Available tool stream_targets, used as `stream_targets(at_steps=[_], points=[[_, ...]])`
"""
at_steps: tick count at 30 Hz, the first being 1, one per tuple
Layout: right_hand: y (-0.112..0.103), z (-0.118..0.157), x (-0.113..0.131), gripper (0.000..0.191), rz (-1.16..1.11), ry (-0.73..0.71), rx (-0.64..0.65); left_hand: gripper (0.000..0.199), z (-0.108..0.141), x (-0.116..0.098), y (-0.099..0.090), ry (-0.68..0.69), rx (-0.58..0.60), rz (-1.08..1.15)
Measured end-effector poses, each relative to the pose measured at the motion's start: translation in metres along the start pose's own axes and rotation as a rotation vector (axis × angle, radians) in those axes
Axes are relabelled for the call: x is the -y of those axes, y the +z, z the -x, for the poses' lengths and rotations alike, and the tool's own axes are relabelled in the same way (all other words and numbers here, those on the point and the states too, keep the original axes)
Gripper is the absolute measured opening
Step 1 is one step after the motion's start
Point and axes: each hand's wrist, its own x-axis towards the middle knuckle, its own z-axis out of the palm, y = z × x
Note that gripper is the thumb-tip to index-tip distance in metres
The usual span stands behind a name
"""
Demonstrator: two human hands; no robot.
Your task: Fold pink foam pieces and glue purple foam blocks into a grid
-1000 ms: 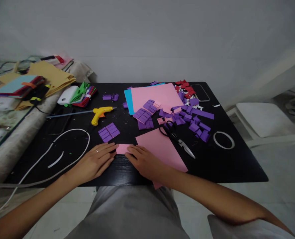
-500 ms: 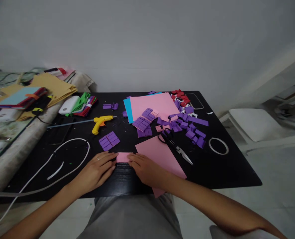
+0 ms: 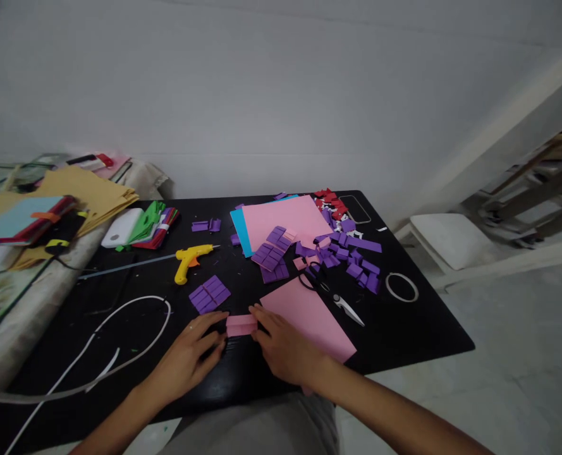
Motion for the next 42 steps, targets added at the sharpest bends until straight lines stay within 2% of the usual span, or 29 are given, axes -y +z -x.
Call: stream_targets(at_steps=[4, 9, 21, 26, 30, 33, 35, 40, 42], points=[[0.001, 0.006, 0.000, 0.027, -0.063, 0.096, -0.029, 0.016, 0.006, 0.003, 0.009, -0.005, -0.038, 0.024], [0.004, 0.015, -0.002, 0.043, -0.093, 0.109, -0.024, 0.016, 0.006, 0.004, 0.014, 0.004, -0.029, -0.017], [0.009, 0.015, -0.018, 0.037, -0.100, -0.042, -0.080, 0.017, 0.000, -0.006, 0.013, -0.030, -0.077, -0.120], [0.013, 0.015, -0.024, 0.034, -0.080, -0.112, -0.109, 0.016, -0.002, -0.010, 0.010, -0.084, -0.052, -0.111], [0.012, 0.014, -0.024, 0.033, -0.066, -0.118, -0.102, 0.014, -0.002, -0.011, 0.010, -0.083, -0.080, -0.083], [0.011, 0.009, -0.022, 0.027, -0.142, -0.075, -0.113, 0.009, -0.005, -0.011, 0.012, -0.121, -0.125, -0.018], [0.012, 0.003, -0.019, 0.022, -0.191, -0.014, -0.167, 0.007, -0.009, -0.012, 0.014, -0.168, -0.155, 0.050], [0.017, -0.019, -0.010, 0.022, -0.200, 0.107, -0.357, 0.017, -0.017, -0.012, 0.020, -0.192, -0.209, 0.177], [0.017, -0.025, -0.007, 0.018, -0.206, 0.157, -0.392, 0.021, -0.017, -0.010, 0.023, -0.223, -0.231, 0.215]])
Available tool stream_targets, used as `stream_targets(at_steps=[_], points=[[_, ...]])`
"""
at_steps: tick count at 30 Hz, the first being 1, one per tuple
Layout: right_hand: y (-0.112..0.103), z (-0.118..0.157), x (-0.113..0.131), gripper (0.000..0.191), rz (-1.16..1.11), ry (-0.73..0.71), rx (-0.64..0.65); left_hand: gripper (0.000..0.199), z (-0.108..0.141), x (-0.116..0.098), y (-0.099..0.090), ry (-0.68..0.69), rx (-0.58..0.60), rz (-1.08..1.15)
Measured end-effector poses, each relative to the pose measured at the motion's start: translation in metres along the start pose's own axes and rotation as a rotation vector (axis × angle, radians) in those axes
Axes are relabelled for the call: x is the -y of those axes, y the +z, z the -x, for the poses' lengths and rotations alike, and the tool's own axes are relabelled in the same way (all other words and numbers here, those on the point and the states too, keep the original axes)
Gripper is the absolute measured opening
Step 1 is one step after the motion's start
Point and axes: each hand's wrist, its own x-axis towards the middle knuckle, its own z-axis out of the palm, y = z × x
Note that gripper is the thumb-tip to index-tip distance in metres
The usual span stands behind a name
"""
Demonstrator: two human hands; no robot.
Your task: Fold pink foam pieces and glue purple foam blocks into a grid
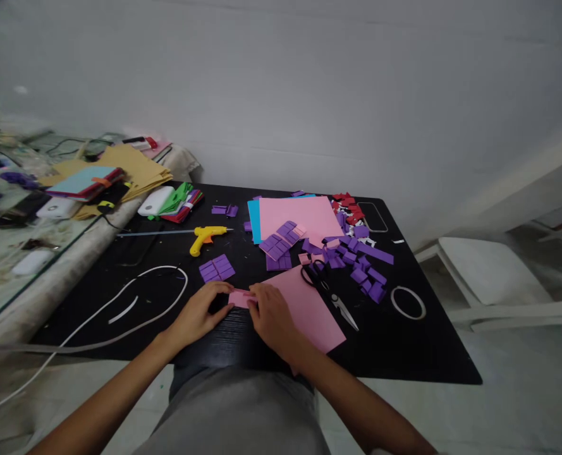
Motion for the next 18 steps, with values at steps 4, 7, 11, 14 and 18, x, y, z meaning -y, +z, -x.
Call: stream_targets(at_steps=[4, 7, 11, 14, 18], points=[[-0.004, -0.011, 0.002, 0.018, -0.054, 0.031, -0.024, 0.047, 0.004, 0.003, 0.005, -0.165, -0.064, 0.174], [-0.019, -0.025, 0.005, 0.020, -0.149, 0.017, -0.065, 0.082, 0.004, 0.000, 0.006, -0.213, -0.044, 0.351], [-0.061, -0.060, 0.017, 0.015, -0.341, 0.091, -0.135, 0.095, -0.020, -0.013, -0.013, -0.155, 0.021, 0.444], [-0.103, -0.097, 0.030, 0.022, -0.470, 0.051, -0.294, 0.097, -0.061, -0.029, -0.037, 0.022, -0.029, 0.488], [-0.141, -0.137, 0.036, 0.027, -0.479, -0.084, -0.579, 0.090, -0.121, -0.056, -0.052, 0.206, -0.151, 0.573]])
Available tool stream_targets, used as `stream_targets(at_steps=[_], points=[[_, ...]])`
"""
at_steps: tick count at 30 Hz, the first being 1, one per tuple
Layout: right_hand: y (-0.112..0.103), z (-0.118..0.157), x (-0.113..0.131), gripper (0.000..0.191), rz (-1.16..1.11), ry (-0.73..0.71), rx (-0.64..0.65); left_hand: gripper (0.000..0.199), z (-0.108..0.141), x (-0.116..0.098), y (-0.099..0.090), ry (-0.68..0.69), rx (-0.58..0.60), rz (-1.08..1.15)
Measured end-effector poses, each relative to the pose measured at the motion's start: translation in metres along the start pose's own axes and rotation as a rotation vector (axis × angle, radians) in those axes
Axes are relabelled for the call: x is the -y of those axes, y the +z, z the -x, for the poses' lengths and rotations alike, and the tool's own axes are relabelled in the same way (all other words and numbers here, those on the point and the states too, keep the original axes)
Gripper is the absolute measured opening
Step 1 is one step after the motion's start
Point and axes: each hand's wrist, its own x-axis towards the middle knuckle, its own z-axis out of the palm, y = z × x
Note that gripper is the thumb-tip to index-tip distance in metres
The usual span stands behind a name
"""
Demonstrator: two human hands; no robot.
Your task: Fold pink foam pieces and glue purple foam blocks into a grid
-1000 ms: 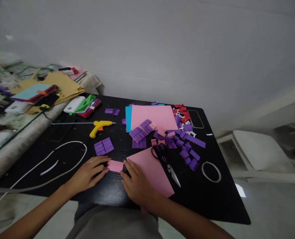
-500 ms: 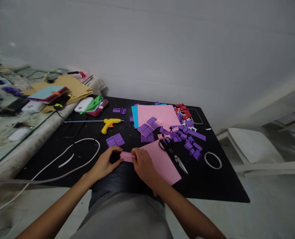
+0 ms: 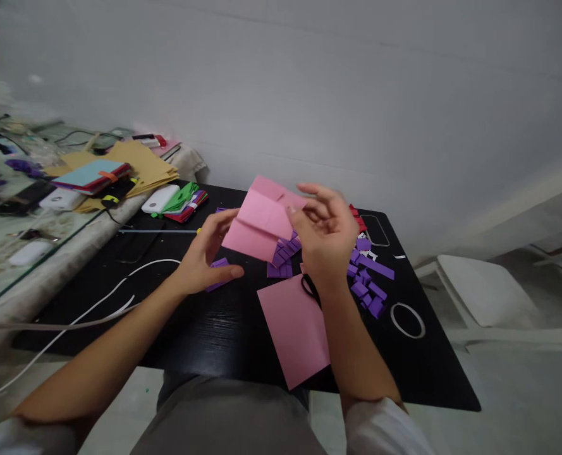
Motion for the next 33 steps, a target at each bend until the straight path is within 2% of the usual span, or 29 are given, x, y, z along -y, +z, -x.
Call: stream_targets(at_steps=[2, 5, 7, 9, 13, 17, 20, 25, 30, 33], points=[[0.000, -0.011, -0.005, 0.029, -0.032, -0.018, -0.070, 0.072, -0.022, -0.005, 0.010, -0.016, -0.026, 0.063], [-0.003, -0.013, -0.018, 0.032, -0.067, 0.065, -0.148, 0.033, -0.041, -0.008, 0.021, -0.078, 0.007, 0.187], [-0.007, -0.010, -0.026, 0.033, -0.089, 0.148, -0.134, 0.024, -0.047, -0.009, 0.020, -0.113, 0.038, 0.212], [-0.015, -0.008, -0.032, 0.036, -0.123, 0.231, -0.046, 0.023, -0.051, -0.009, 0.013, -0.115, 0.035, 0.162], [-0.027, -0.004, -0.034, 0.044, -0.172, 0.355, 0.208, 0.014, -0.055, -0.006, -0.005, -0.090, -0.015, -0.020], [-0.030, -0.004, -0.026, 0.043, -0.118, 0.379, 0.430, 0.010, -0.053, -0.002, -0.014, -0.233, 0.030, 0.005], [-0.027, -0.006, -0.021, 0.040, -0.039, 0.358, 0.555, 0.015, -0.049, -0.002, -0.017, -0.329, 0.039, 0.051], [-0.016, -0.002, -0.030, 0.041, -0.016, 0.420, 0.593, 0.034, -0.044, -0.004, -0.018, -0.417, 0.091, 0.093], [-0.005, 0.011, -0.046, 0.042, 0.133, 0.286, 0.485, 0.034, -0.043, -0.008, -0.015, -0.393, 0.139, 0.117], [-0.001, 0.014, -0.047, 0.034, 0.048, 0.284, 0.524, 0.034, -0.044, -0.013, -0.013, -0.373, 0.144, 0.100]])
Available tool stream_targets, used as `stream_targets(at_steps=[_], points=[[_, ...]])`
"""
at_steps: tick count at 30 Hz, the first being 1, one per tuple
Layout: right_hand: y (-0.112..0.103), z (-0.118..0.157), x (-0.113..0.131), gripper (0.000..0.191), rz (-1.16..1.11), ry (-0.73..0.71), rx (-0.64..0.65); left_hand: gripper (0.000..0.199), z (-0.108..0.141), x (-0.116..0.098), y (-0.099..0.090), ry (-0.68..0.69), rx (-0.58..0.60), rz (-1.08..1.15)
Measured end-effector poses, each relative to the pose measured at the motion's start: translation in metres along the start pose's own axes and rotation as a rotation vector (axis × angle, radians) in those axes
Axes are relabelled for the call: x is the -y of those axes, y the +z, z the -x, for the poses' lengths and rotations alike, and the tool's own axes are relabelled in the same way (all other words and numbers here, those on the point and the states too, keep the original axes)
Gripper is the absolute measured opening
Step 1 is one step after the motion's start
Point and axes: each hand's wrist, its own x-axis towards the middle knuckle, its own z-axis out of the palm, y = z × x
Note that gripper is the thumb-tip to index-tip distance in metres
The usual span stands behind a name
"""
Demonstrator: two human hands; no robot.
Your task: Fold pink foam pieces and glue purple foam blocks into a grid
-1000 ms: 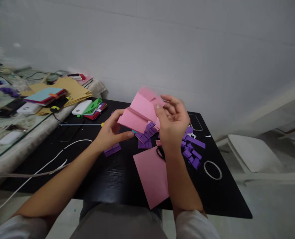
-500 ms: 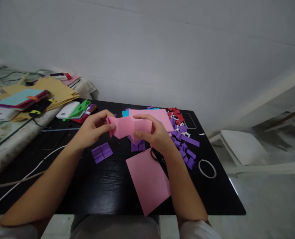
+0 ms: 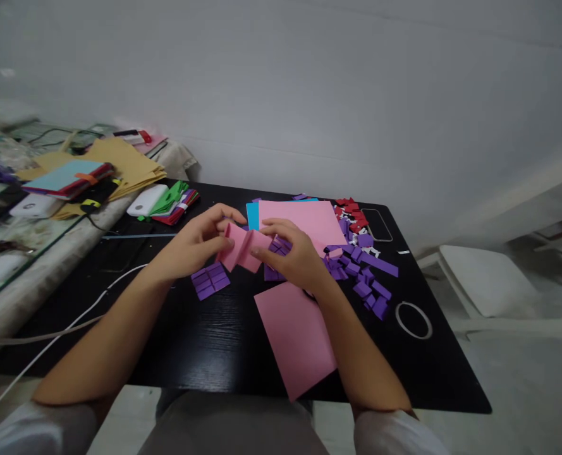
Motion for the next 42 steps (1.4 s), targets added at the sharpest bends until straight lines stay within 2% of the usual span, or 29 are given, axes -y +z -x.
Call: stream_targets(at_steps=[5, 10, 13, 18, 25, 29, 31, 33, 37, 42], points=[[0.000, 0.000, 0.011, 0.050, -0.215, 0.088, 0.131, 0.038, 0.001, -0.006, 0.001, -0.053, 0.000, -0.007], [-0.002, 0.002, 0.016, 0.027, -0.320, 0.174, 0.223, 0.036, 0.000, -0.003, 0.000, -0.054, -0.043, -0.010], [-0.003, 0.002, 0.014, 0.029, -0.382, 0.238, 0.219, 0.037, 0.000, -0.001, -0.003, -0.035, -0.088, 0.000], [-0.010, 0.001, 0.015, 0.030, -0.333, 0.222, 0.190, 0.035, 0.000, -0.004, -0.010, 0.003, -0.106, -0.028], [-0.017, -0.002, 0.012, 0.019, 0.006, 0.057, 0.004, 0.030, 0.001, -0.010, -0.016, 0.065, -0.077, -0.202], [-0.005, 0.000, 0.014, 0.029, 0.292, -0.168, -0.280, 0.022, 0.001, -0.010, -0.009, 0.050, -0.119, -0.143], [0.004, 0.003, 0.020, 0.024, 0.348, -0.236, -0.400, 0.022, 0.001, -0.009, -0.005, 0.052, -0.141, -0.087], [0.013, 0.007, 0.025, 0.018, 0.274, -0.205, -0.408, 0.024, 0.001, -0.009, -0.001, 0.064, -0.172, -0.062], [0.026, 0.012, 0.026, 0.039, -0.059, -0.023, -0.242, 0.028, 0.002, -0.007, 0.005, 0.081, -0.217, -0.031], [0.026, 0.010, 0.021, 0.049, -0.295, 0.033, -0.192, 0.031, 0.005, -0.009, 0.005, 0.082, -0.137, -0.001]])
